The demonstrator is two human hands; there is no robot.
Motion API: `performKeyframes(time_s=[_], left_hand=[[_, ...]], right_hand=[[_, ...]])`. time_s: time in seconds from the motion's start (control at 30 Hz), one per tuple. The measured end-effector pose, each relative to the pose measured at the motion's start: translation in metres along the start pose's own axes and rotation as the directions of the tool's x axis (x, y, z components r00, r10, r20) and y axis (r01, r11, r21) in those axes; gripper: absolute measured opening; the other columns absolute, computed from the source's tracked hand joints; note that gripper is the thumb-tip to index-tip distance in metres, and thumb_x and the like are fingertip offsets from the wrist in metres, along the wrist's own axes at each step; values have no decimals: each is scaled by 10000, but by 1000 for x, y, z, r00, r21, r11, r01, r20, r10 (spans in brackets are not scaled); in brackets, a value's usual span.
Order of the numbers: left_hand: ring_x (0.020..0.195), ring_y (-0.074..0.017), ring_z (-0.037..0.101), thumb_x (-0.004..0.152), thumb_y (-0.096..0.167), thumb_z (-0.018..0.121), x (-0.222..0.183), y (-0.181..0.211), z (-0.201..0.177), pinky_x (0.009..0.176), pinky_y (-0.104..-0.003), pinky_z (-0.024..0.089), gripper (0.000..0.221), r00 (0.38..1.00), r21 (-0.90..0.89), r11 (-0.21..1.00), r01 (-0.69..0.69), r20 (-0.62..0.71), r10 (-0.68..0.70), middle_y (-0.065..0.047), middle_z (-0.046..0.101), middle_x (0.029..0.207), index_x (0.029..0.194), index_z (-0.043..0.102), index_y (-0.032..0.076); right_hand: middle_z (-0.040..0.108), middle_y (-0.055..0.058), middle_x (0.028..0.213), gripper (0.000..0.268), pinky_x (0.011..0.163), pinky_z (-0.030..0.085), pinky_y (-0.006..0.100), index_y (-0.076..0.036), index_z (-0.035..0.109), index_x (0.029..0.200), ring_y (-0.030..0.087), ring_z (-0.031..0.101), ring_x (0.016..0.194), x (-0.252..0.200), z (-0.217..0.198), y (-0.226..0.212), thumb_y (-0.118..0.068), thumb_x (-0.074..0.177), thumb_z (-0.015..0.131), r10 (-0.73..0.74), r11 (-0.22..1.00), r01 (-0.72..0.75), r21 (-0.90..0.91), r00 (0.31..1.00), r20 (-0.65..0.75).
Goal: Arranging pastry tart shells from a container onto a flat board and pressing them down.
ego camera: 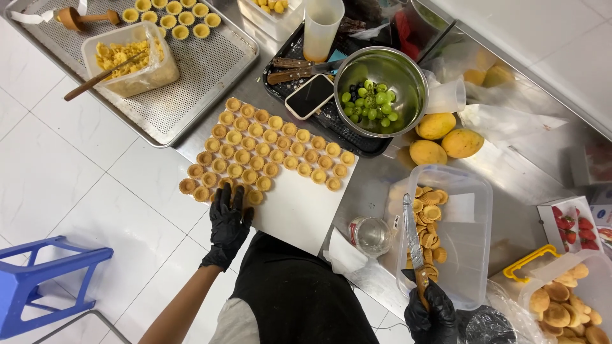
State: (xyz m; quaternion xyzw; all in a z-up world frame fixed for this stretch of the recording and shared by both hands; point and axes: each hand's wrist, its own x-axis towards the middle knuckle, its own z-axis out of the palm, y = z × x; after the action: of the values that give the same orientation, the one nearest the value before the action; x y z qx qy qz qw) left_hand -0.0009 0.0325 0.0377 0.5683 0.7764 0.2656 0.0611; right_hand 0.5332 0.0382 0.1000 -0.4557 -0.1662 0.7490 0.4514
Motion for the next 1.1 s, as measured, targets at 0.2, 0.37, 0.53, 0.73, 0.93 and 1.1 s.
performKeyframes(time_s=[0.2, 0.37, 0.53, 0.73, 0.93, 1.1], left_hand=[[1533, -481, 78, 902, 378, 675, 5, 0, -7, 1155, -711, 86, 769, 960, 20, 974, 228, 162, -228, -230, 138, 1678, 1579, 343, 229], [1548, -462, 75, 857, 361, 681, 18, -11, -1, 1186, -681, 80, 823, 962, 111, 990, 82, 250, -108, -212, 144, 1679, 1585, 320, 232], [1551, -387, 132, 932, 447, 603, 52, 2, 14, 1209, -640, 93, 789, 942, 171, 972, -161, 322, 100, -156, 176, 1690, 1604, 277, 194], [1550, -285, 167, 940, 540, 531, 58, -10, 26, 1224, -594, 69, 815, 878, 247, 905, -347, 425, 220, -72, 181, 1683, 1606, 235, 175], [1546, -297, 161, 935, 531, 544, 54, -20, 24, 1219, -582, 73, 826, 859, 216, 890, -402, 426, 284, -78, 175, 1685, 1606, 220, 173], [1564, -302, 157, 913, 507, 561, 53, -18, 21, 1245, -577, 77, 861, 852, 176, 880, -441, 390, 350, -85, 148, 1704, 1618, 205, 165]], right_hand=[[418, 16, 547, 615, 304, 293, 271, 63, 456, 1386, 101, 358, 347, -3, 8, 3, -336, 940, 598, 20, 996, -25, 82, 998, 58], [388, -13, 511, 586, 281, 266, 279, 45, 480, 1363, 96, 332, 313, -3, 28, -1, -358, 953, 591, 40, 998, -39, 47, 999, -34], [396, -5, 541, 595, 306, 270, 259, 92, 485, 1354, 84, 331, 343, -5, 39, 6, -344, 966, 599, -10, 998, 14, 62, 998, -68], [393, -6, 534, 598, 310, 258, 257, 89, 528, 1344, 83, 326, 342, -14, 50, -1, -348, 941, 597, -25, 997, 32, 68, 994, -109], [371, -32, 535, 554, 301, 244, 250, 70, 497, 1332, 75, 310, 345, -24, 62, -4, -351, 986, 592, -92, 990, 108, 89, 980, -174], [344, -42, 532, 595, 286, 210, 237, 42, 529, 1392, 59, 271, 345, -46, 90, -27, -358, 953, 569, -78, 996, 89, 22, 946, -314]])
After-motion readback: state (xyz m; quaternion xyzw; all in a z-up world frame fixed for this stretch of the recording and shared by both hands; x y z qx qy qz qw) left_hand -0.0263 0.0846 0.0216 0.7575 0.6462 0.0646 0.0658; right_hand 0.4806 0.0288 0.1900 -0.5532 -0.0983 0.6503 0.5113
